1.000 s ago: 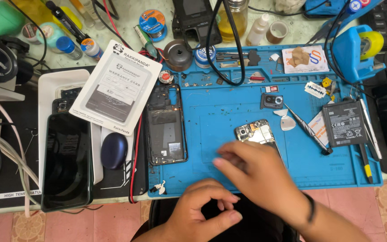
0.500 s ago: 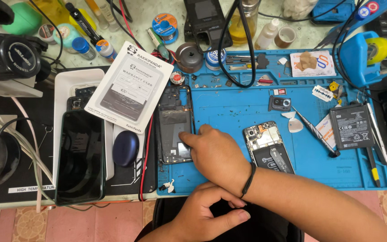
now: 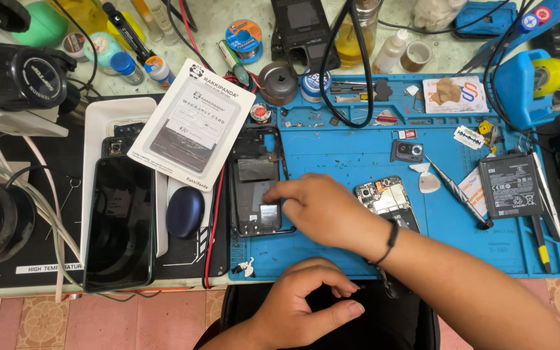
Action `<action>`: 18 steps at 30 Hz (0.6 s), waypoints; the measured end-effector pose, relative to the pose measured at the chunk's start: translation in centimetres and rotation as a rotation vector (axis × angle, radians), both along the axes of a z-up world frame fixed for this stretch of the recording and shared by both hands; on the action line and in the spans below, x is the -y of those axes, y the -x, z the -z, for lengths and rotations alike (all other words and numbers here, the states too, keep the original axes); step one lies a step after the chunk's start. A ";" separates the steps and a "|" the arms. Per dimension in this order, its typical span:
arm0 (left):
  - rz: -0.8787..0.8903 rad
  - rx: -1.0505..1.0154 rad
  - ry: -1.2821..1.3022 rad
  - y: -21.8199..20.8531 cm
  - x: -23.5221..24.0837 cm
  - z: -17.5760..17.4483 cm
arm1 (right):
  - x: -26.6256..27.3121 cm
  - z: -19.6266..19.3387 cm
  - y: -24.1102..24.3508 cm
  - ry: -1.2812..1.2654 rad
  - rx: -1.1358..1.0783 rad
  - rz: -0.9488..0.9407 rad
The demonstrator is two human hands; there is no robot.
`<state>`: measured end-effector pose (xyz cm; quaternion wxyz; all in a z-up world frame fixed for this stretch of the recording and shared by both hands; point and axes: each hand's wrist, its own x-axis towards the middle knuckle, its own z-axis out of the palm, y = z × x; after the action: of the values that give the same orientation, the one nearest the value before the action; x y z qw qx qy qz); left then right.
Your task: The person replaces a smartphone battery by removing the old battery, applying adhesive tape, inserting a new battery, and reassembling the phone. The person handles the phone, battery, and adhesive tape throughout the process.
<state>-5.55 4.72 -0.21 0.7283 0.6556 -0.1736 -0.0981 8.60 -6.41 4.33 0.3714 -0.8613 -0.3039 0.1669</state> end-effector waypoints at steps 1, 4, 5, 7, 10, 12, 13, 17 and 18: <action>-0.004 0.000 0.008 0.1 0.0 0.2 | 0.5 -0.2 -0.1 -0.048 -0.021 -0.002; 0.003 -0.044 0.025 0.3 0.0 1.0 | 1.8 -1.2 -0.2 -0.135 -0.171 0.035; 0.021 -0.044 0.055 0.3 -0.1 1.3 | 2.2 -1.6 -0.2 -0.155 -0.236 0.056; 0.059 -0.043 0.118 0.2 -0.4 1.8 | 3.1 -2.5 -0.2 -0.109 -0.400 0.131; 0.104 -0.238 0.557 0.1 -0.4 1.7 | 5.1 -3.5 0.5 -0.117 -0.450 0.148; -0.006 -0.237 0.613 -0.2 -0.5 0.9 | 6.7 -3.7 1.5 -0.159 -0.396 0.109; -0.062 -0.236 0.642 -0.5 -0.5 0.4 | 7.5 -3.7 2.2 -0.187 -0.357 0.081; -0.090 -0.176 0.637 -2.2 -0.3 -1.5 | 9.7 -2.4 4.8 -0.288 -0.523 0.100; -0.089 -0.190 0.621 -2.6 -0.1 -1.8 | 10.0 -2.0 5.4 -0.374 -0.553 0.095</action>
<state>-2.99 4.79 1.64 0.9099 0.3971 -0.0977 -0.0691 3.19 -16.45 6.30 0.5990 -0.7134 -0.1763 0.3181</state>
